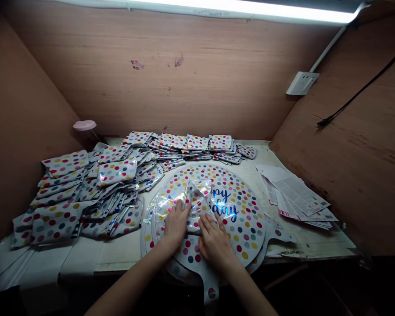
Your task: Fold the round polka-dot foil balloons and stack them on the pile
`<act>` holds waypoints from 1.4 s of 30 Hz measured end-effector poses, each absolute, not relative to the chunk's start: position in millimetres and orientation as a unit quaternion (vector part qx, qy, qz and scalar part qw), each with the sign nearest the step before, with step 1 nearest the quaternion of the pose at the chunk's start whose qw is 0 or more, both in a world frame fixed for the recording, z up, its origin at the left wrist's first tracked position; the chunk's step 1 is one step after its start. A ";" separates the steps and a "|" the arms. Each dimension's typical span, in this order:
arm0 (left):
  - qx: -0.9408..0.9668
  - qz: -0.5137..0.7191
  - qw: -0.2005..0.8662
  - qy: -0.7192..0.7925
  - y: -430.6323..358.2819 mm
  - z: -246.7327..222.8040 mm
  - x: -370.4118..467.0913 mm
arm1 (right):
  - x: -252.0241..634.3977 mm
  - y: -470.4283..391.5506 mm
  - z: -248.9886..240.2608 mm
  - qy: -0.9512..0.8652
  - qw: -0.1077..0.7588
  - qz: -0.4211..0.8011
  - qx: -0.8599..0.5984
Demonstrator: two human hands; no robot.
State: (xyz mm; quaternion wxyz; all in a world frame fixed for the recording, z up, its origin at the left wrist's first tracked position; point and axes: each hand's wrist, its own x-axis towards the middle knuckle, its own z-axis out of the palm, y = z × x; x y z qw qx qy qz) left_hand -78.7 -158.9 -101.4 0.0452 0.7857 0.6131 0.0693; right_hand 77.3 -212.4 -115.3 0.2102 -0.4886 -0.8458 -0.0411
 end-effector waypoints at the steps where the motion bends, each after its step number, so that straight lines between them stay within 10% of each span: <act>1: 0.814 0.080 0.029 0.575 -156.0 -101.6 -82.4 | 81.3 -211.5 -117.5 -0.859 0.200 -0.047 -0.468; 11: 0.949 0.094 0.105 0.283 -199.7 -100.1 -156.9 | 118.0 -258.6 -101.2 -0.930 0.165 0.093 -0.315; 20: 0.760 0.164 0.169 0.606 -191.8 -101.2 -126.5 | 100.9 -193.9 -107.4 -0.703 0.301 0.250 -0.593; 29: 0.662 0.132 0.125 0.727 -184.8 -98.4 -97.9 | 38.8 -161.2 -97.2 -0.763 0.199 -0.007 -0.615; 42: 0.609 0.002 0.167 0.775 -161.9 -63.4 -82.9 | 20.4 -160.5 -123.3 -0.772 0.047 0.004 -0.634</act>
